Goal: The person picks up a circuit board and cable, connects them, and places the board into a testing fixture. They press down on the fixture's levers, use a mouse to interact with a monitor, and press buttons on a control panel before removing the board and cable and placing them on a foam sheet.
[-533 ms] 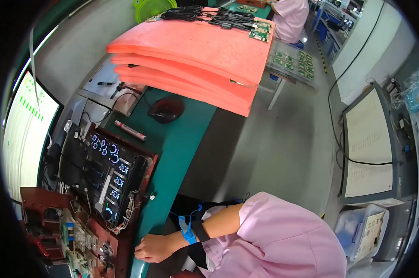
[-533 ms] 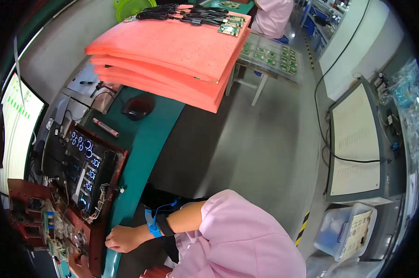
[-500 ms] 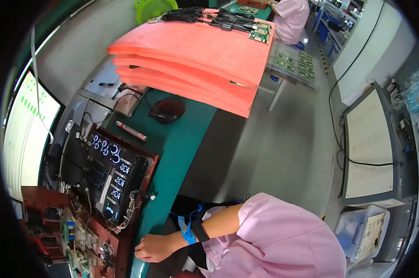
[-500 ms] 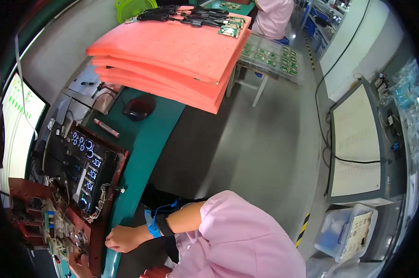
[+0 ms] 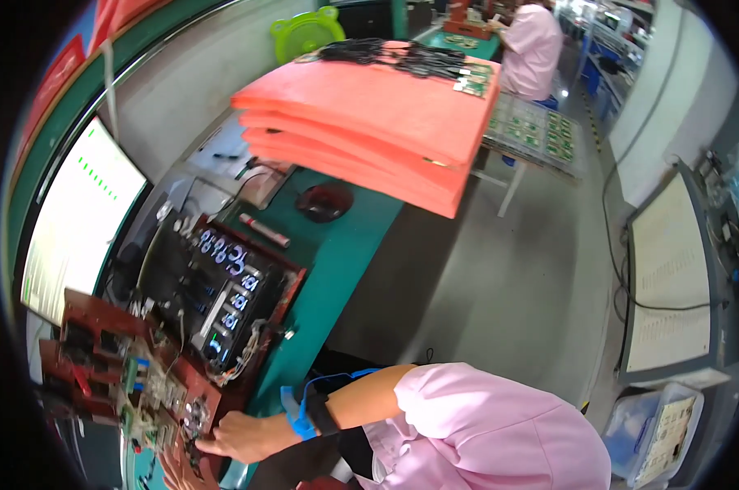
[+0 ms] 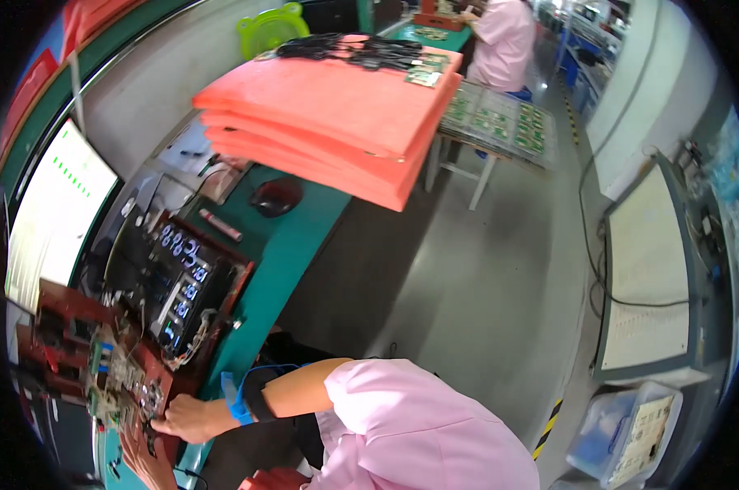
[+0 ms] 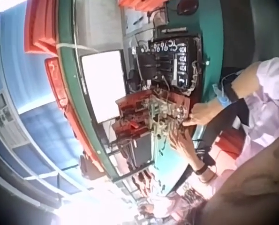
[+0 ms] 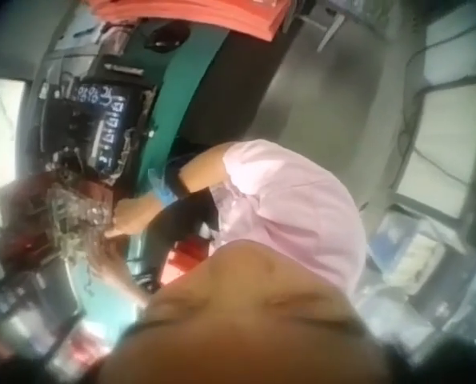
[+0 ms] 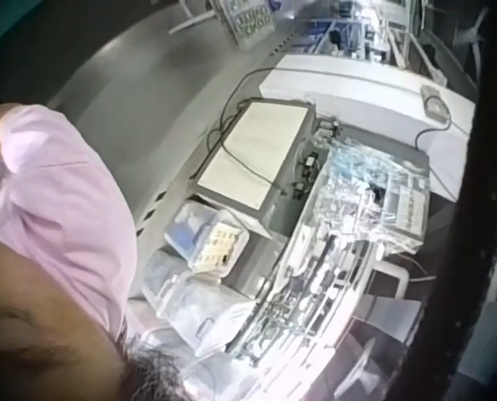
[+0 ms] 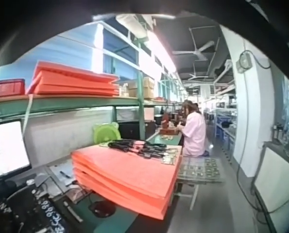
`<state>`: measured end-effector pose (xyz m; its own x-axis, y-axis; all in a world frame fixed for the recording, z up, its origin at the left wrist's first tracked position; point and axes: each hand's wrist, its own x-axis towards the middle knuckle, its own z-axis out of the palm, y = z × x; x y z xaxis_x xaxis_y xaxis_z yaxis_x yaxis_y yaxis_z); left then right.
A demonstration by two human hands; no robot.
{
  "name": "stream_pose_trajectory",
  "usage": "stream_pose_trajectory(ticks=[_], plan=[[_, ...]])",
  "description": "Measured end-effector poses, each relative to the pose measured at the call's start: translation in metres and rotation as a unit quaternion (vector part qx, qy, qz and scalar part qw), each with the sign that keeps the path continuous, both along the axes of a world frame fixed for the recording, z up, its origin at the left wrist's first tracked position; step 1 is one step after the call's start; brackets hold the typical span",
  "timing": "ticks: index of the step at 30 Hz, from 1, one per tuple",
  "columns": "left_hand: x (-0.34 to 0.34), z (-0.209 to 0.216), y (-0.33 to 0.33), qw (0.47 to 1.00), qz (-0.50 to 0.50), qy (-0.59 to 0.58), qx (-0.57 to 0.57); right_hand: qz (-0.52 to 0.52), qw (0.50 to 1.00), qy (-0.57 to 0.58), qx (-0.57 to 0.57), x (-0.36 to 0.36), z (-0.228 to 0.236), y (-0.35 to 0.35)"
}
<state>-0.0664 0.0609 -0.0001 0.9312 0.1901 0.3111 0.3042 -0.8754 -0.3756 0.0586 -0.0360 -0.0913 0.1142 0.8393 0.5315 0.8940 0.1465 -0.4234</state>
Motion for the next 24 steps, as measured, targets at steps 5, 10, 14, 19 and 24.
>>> stream_pose_trajectory(ticks=[5, 10, 14, 19, 24], plan=[[0.005, -0.016, 0.015, 0.980, 0.057, -0.010, -0.189, -0.048, 0.996, 0.080, 0.004, 0.000, 0.003, -0.012], [0.010, -0.010, 0.007, 0.985, 0.017, -0.004, -0.171, -0.107, 0.991, 0.073, -0.032, 0.007, 0.008, -0.025], [-0.004, -0.013, 0.014, 0.983, 0.030, -0.002, -0.181, -0.084, 0.995, 0.053, 0.026, 0.002, 0.009, -0.020], [0.003, -0.005, 0.003, 0.985, 0.026, 0.030, -0.170, -0.064, 0.997, 0.030, -0.027, 0.013, 0.010, -0.030], [0.025, 0.003, -0.022, 0.982, 0.019, 0.004, -0.187, -0.027, 0.998, 0.047, 0.034, 0.016, 0.001, -0.045]])
